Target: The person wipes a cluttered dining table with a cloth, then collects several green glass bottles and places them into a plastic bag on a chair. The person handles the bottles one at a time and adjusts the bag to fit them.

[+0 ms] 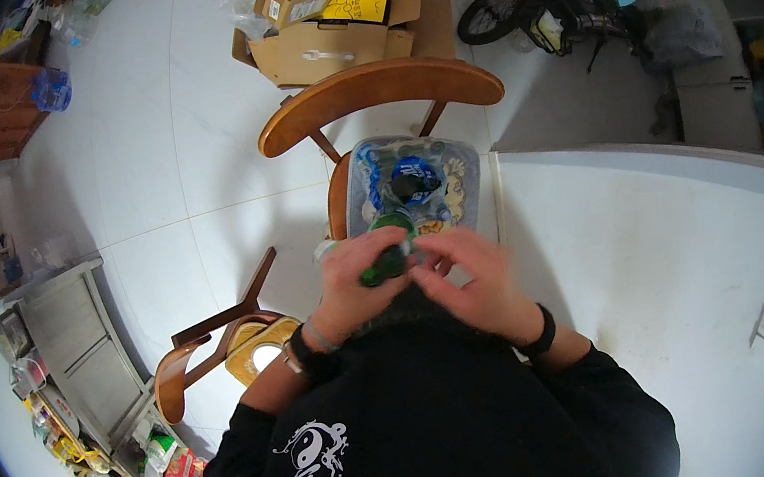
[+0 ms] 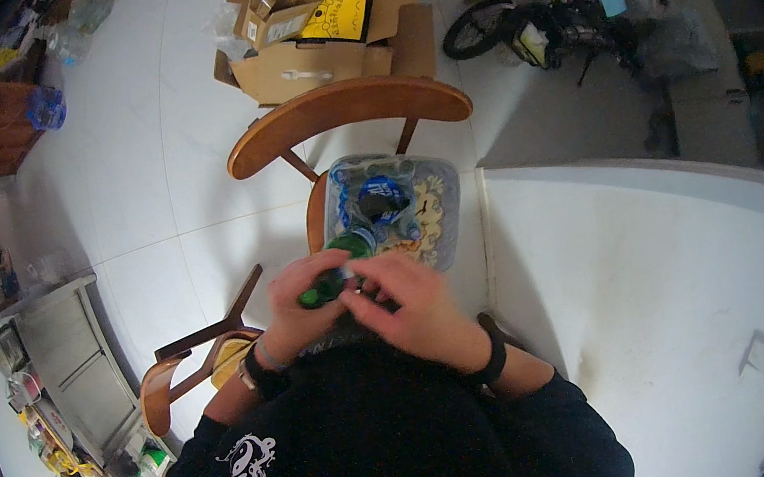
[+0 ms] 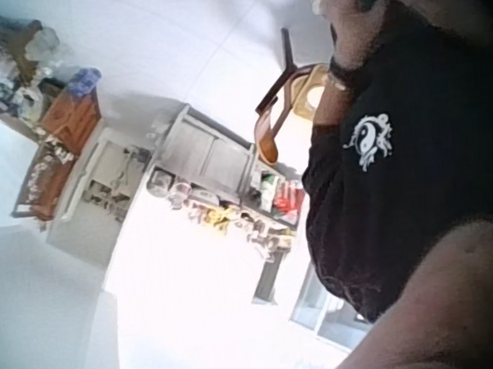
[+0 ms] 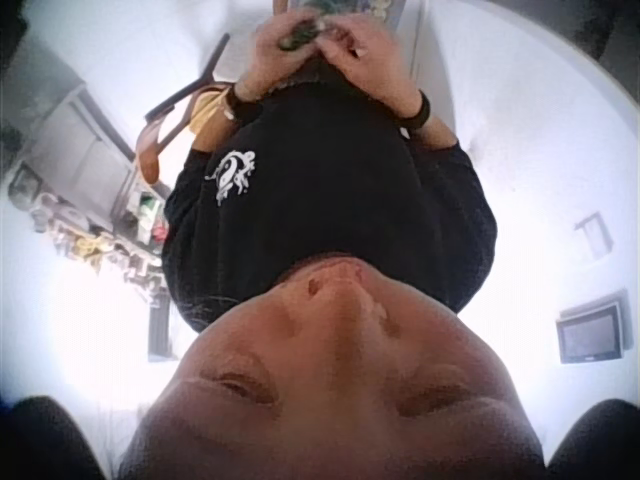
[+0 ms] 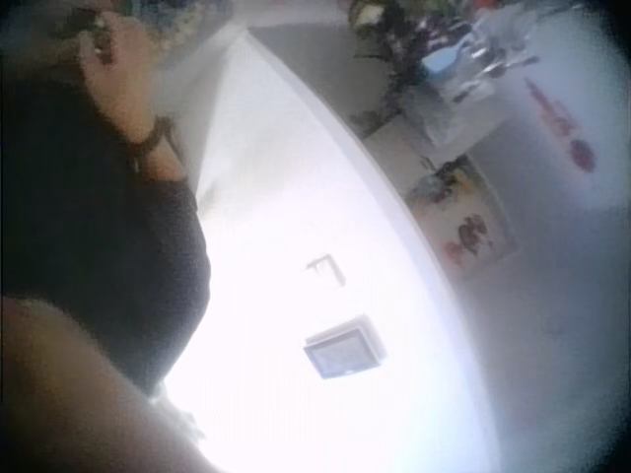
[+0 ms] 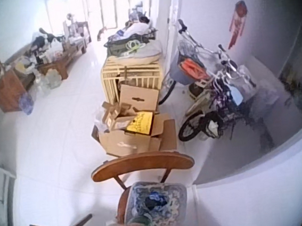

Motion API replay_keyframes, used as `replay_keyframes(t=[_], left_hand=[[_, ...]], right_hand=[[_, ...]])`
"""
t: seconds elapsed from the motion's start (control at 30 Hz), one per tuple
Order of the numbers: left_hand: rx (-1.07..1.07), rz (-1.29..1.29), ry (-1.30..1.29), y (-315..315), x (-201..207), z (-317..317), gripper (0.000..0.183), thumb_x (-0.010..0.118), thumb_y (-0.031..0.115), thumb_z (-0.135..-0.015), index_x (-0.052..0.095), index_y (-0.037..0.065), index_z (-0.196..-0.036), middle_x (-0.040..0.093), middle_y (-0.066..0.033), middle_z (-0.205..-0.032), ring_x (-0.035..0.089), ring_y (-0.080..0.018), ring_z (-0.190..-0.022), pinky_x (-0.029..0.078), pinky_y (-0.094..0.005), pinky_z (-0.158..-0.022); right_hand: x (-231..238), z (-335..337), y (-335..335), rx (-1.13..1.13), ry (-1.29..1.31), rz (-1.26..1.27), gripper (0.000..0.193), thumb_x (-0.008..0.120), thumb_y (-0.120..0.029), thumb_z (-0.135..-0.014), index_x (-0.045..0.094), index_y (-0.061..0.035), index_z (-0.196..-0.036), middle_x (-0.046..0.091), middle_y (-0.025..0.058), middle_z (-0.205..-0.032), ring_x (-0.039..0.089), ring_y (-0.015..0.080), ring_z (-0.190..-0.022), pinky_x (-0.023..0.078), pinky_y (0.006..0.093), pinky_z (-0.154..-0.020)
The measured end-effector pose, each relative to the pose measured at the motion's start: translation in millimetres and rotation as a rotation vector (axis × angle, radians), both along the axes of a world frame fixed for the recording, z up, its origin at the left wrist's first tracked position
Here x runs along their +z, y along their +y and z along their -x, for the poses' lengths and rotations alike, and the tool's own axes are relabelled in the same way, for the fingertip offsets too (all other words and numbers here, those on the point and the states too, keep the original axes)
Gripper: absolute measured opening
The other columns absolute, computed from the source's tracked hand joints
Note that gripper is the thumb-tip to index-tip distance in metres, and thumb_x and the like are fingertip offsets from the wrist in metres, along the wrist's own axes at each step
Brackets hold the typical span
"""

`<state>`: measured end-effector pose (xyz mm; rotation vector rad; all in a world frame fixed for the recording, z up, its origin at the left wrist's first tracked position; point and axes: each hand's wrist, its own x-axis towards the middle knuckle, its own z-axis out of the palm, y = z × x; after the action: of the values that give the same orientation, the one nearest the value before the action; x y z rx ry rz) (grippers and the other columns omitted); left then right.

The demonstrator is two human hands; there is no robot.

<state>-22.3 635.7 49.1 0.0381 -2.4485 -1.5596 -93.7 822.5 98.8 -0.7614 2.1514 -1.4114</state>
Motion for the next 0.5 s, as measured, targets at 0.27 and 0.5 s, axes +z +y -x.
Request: replay_keyframes(t=[0.27, 0.5], left_hand=[[0.326, -0.093, -0.117, -55, 15, -57, 0.031, 0.078, -0.002, -0.074, 0.068, 0.001, -0.104, 0.073, -0.0147, -0.106, 0.072, -0.0253, -0.101, 0.055, -0.0337, -0.090], [0.451, -0.067, -0.146, -84, -1, -100, 0.031, 0.076, -0.007, -0.077, 0.067, 0.000, -0.106, 0.073, -0.0165, -0.109, 0.069, -0.0227, -0.104, 0.053, -0.0332, -0.092]], right_hand=[[-240, 61, -39, -0.381, -0.831, -0.359, 0.044, 0.076, -0.032, -0.089, 0.067, 0.0071, -0.108, 0.069, 0.0110, -0.098, 0.063, 0.0213, -0.087, 0.049, 0.0352, -0.079], [-325, 68, -99, -0.919, -1.048, 0.153, 0.048, 0.089, -0.032, -0.077, 0.067, -0.0001, -0.106, 0.062, 0.0029, -0.096, 0.055, 0.0176, -0.078, 0.046, 0.0350, -0.071]])
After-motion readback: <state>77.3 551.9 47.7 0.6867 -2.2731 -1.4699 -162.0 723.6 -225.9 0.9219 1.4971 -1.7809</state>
